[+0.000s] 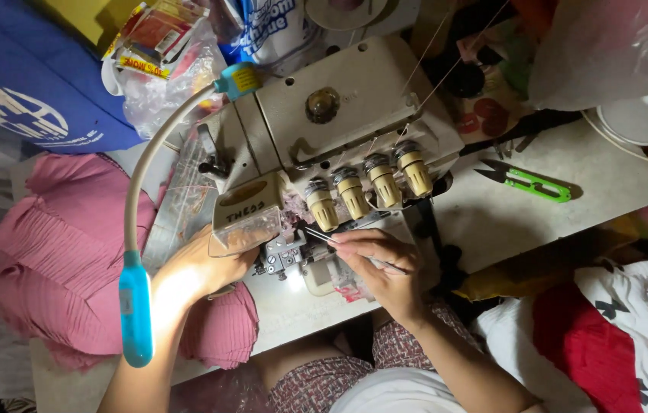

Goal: Threading an industrial overlock sewing machine using tweezers to guide thread through the machine's internal components.

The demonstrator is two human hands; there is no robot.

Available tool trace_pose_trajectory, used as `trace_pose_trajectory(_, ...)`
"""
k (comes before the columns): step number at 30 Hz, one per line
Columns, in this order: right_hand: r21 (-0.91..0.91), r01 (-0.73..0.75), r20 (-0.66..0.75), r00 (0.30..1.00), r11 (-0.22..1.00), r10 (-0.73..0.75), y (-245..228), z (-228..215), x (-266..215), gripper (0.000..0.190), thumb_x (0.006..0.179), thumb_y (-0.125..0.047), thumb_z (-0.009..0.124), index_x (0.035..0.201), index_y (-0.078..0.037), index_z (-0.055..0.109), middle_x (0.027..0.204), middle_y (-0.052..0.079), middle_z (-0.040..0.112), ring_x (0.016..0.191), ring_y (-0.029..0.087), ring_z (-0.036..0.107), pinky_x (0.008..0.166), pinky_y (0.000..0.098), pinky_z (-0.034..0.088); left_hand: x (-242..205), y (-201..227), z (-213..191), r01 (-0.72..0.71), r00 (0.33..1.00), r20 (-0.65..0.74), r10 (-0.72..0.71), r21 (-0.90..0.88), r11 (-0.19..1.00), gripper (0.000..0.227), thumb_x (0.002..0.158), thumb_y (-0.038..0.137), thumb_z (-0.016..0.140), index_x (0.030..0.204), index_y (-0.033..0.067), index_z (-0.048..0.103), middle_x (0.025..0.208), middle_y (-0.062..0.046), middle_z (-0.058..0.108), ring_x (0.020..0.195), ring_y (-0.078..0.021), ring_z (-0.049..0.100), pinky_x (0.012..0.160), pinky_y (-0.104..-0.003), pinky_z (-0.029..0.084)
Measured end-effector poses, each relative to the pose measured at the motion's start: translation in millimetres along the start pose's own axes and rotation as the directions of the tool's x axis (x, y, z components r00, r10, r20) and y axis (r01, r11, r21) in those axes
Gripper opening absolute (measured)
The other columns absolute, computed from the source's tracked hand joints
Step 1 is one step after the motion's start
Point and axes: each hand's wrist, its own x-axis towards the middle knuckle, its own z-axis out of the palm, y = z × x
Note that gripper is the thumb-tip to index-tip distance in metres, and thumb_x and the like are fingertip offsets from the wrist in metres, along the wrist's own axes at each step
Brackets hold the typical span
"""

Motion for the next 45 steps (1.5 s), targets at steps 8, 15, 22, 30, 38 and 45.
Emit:
trace_pose_trajectory(8, -0.047, 0.101, 0.024, 0.995, 0.994, -0.1, -2, 12, 6, 0.008, 0.081, 0.002, 0.071, 0.083, -0.005, 0.074, 0.091, 0.009, 0.075, 0.081, 0.022, 0.074, 0.075, 0.0333, 0.058, 4, -6, 8, -0.052, 0.996, -0.082, 0.047, -0.066, 0.996, 0.026, 0.086, 0.016, 0.05, 0.08, 0.0036, 0.071, 0.076, -0.02, 0.071, 0.075, -0.0394, 0.069, 0.065, -0.049, 0.055)
trace_pose_trajectory(15, -0.124, 0.118, 0.101, 0.989, 0.985, -0.106, 4, -1, -9, 0.01, 0.08, 0.003, 0.068, 0.081, -0.005, 0.072, 0.085, 0.006, 0.074, 0.078, 0.02, 0.074, 0.073, 0.032, 0.059, -2, -55, 39, -0.344, 0.913, -0.315, 0.259, -0.254, 0.904, 0.02, 0.086, 0.015, 0.057, 0.068, 0.0096, 0.066, 0.063, -0.012, 0.069, 0.062, -0.0348, 0.067, 0.061, -0.043, 0.055)
trace_pose_trajectory(22, -0.338, 0.125, 0.212, 0.976, 0.933, -0.054, -41, -31, -9, 0.006, 0.08, 0.004, 0.061, 0.082, 0.0, 0.065, 0.08, 0.011, 0.069, 0.072, 0.02, 0.068, 0.068, 0.0276, 0.057, -58, 3, 80, -0.328, 0.527, -0.793, 0.307, 0.143, 0.934, 0.015, 0.089, 0.009, 0.062, 0.103, 0.0053, 0.068, 0.098, -0.01, 0.066, 0.085, -0.025, 0.061, 0.071, -0.038, 0.048)
trace_pose_trajectory(30, -0.22, -0.149, 0.132, 0.975, 0.964, 0.18, -66, -53, -22, 0.005, 0.08, 0.005, 0.064, 0.076, 0.002, 0.064, 0.078, 0.012, 0.068, 0.071, 0.017, 0.065, 0.064, 0.0221, 0.053, 9, 48, 153, -0.139, 0.226, -0.782, 0.581, 0.564, 0.814, 0.016, 0.097, 0.01, 0.06, 0.084, 0.0045, 0.067, 0.083, -0.004, 0.051, 0.075, -0.02, 0.043, 0.058, -0.031, 0.035)
trace_pose_trajectory(38, -0.256, -0.463, 0.375, 0.761, 0.848, 0.529, -3, -60, -20, 0.036, 0.099, -0.022, 0.041, 0.104, 0.001, 0.069, 0.04, -0.001, 0.037, 0.077, 0.016, 0.067, 0.059, 0.0257, 0.051, -33, 86, 173, -0.612, 0.048, -0.829, 0.557, 0.417, 0.672, 0.019, 0.094, -0.008, 0.068, 0.113, -0.0106, 0.065, 0.103, -0.022, 0.067, 0.083, -0.0275, 0.064, 0.076, -0.039, 0.061)
trace_pose_trajectory(45, -0.063, -0.68, 0.425, 0.644, 0.731, 0.636, 9, -19, -15, 0.013, 0.084, -0.007, 0.069, 0.09, 0.003, 0.074, 0.067, 0.016, 0.072, 0.053, 0.02, 0.068, 0.044, 0.0243, 0.053, -53, 74, 183, -0.7, 0.153, -0.791, 0.593, 0.337, 0.629, 0.022, 0.1, 0.001, 0.062, 0.119, -0.0059, 0.056, 0.094, -0.015, 0.057, 0.076, -0.0247, 0.051, 0.066, -0.037, 0.045)
